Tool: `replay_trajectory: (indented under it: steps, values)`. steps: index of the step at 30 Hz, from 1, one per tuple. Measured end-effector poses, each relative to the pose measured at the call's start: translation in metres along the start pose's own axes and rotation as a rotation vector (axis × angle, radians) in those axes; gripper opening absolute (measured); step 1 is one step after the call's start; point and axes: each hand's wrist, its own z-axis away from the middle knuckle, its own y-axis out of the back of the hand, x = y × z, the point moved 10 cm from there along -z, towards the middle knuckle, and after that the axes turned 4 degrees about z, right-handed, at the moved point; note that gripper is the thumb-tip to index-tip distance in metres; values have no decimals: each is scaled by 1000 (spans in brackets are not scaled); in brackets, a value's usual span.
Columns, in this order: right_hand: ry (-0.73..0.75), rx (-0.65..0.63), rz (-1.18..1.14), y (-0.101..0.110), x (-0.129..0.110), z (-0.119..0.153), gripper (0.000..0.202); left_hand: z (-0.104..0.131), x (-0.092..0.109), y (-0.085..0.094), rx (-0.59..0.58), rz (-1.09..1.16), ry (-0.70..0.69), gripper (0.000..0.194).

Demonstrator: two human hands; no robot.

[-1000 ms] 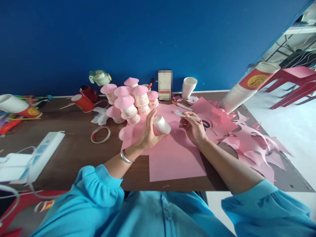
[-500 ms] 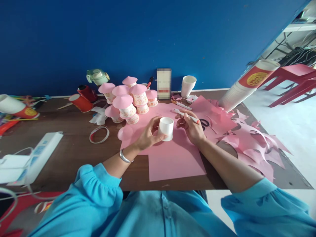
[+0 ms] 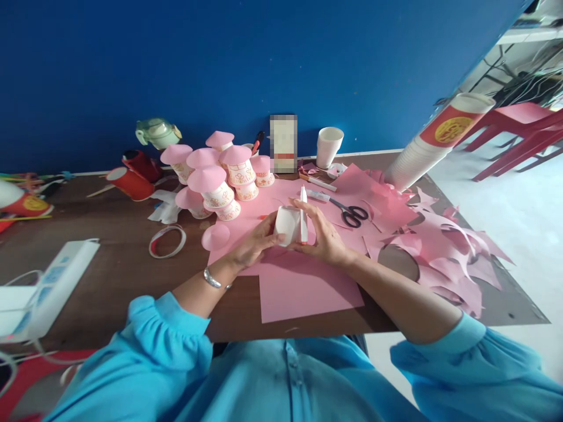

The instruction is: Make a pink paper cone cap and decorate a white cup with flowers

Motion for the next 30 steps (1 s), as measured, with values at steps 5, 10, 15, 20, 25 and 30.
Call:
replay_trajectory:
  steps: [5, 10, 15, 20, 25, 30]
  values:
    - [-9, 11, -45, 3, 2, 0, 92, 1, -10, -11, -117, 271, 136, 72]
    - [-19, 162, -138, 25, -2, 2, 62, 0, -10, -12, -98, 419, 156, 58]
    - [-240, 358, -167, 55, 10, 7, 19, -1, -15, -3, 1, 529, 163, 54]
    - [-165, 298, -155, 55, -1, 1, 35, 0, -22, -9, -44, 506, 212, 52]
    - [-204, 333, -284, 55, -1, 4, 31, -1, -25, -7, 6, 595, 225, 43]
    - [-231, 398, -378, 58, -7, 7, 8, -1, -16, -15, -45, 645, 234, 48]
